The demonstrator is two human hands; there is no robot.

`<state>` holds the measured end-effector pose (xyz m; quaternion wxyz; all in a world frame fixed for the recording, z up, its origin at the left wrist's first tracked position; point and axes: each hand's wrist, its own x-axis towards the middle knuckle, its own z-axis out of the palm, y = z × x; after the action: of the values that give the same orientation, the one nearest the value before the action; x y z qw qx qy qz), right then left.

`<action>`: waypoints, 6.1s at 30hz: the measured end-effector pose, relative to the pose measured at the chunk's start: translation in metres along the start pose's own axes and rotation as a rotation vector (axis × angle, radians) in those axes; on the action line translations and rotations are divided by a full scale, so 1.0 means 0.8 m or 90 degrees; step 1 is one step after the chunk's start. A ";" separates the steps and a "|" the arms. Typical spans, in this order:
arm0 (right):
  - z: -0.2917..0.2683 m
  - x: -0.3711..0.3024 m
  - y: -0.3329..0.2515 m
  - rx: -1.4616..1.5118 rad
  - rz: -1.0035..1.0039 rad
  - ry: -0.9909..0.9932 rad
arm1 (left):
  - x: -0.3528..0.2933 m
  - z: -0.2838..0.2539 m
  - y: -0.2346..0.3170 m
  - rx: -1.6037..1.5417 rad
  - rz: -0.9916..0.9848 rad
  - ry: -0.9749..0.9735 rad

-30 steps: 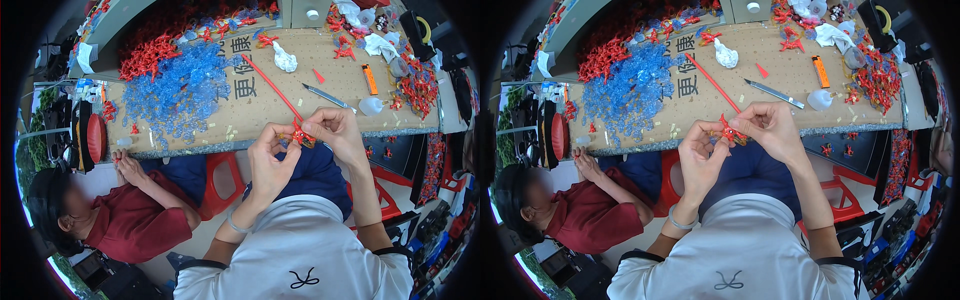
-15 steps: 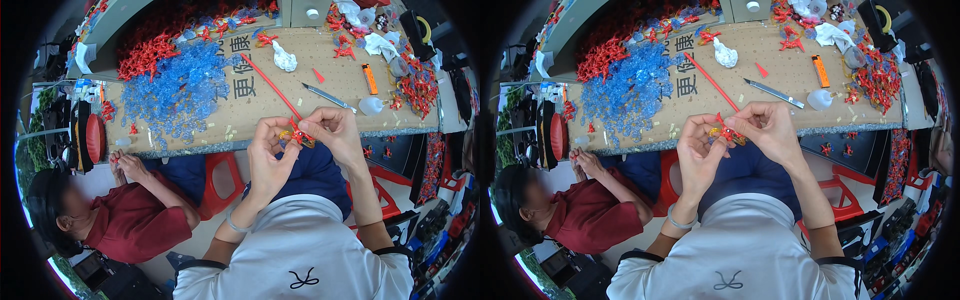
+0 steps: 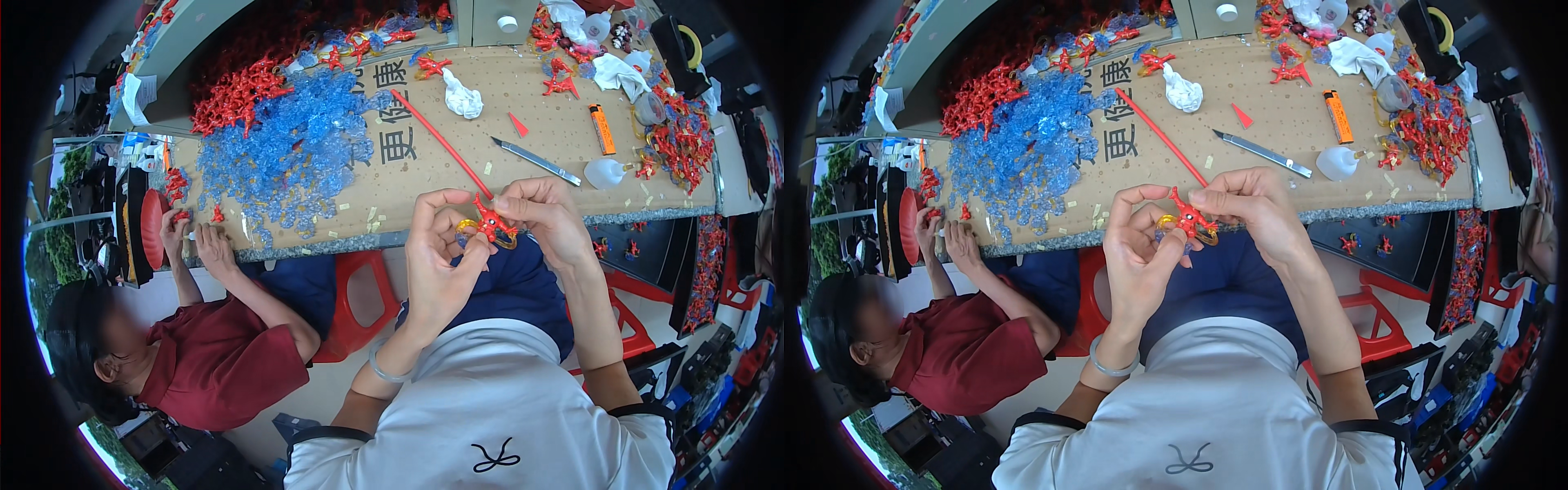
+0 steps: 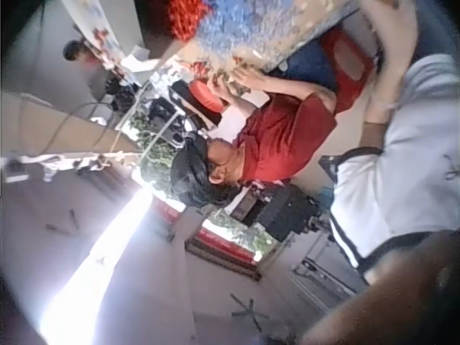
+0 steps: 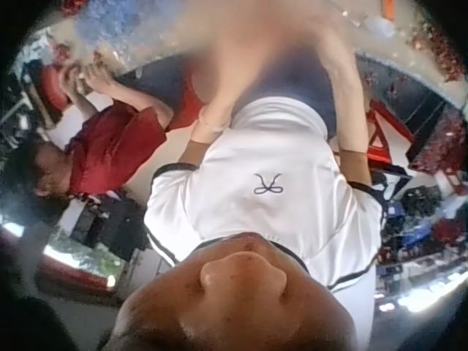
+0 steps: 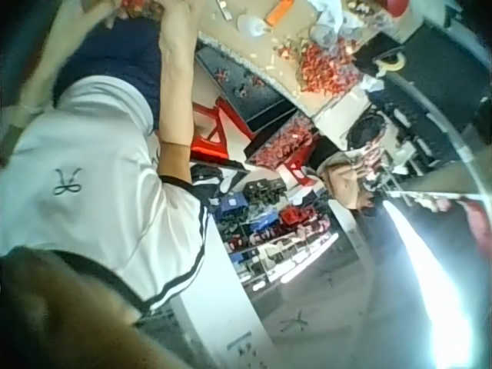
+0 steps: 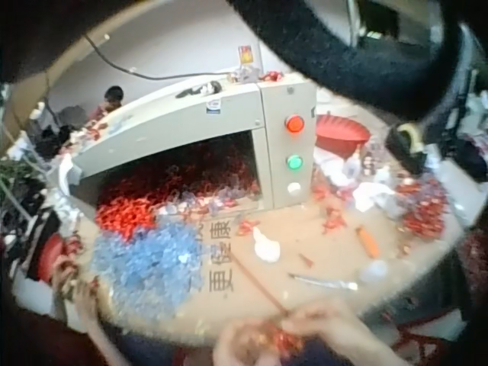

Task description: Assemble small plastic toy figures and glue components together.

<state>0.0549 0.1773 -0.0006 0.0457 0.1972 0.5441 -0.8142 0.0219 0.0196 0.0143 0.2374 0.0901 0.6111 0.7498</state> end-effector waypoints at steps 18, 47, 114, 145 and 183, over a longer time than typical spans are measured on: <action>-0.016 -0.001 0.018 0.132 0.015 -0.054 | 0.003 0.001 0.004 -0.013 0.008 -0.142; -0.029 -0.066 -0.054 -0.079 -0.165 0.107 | 0.009 -0.007 -0.002 0.023 0.030 -0.066; -0.672 0.010 -0.257 -1.445 -0.257 0.922 | -0.011 0.012 0.012 0.146 0.126 -0.001; 0.024 -0.003 -0.038 -0.772 -0.580 0.017 | -0.005 -0.008 -0.014 0.438 0.281 0.105; -0.013 -0.013 -0.034 -0.203 0.021 -0.081 | -0.018 0.005 -0.017 0.039 0.027 0.058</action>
<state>0.0595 0.1961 0.0234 0.1242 0.1440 0.6590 -0.7277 0.0396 0.0179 0.0044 0.1902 0.0759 0.6419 0.7390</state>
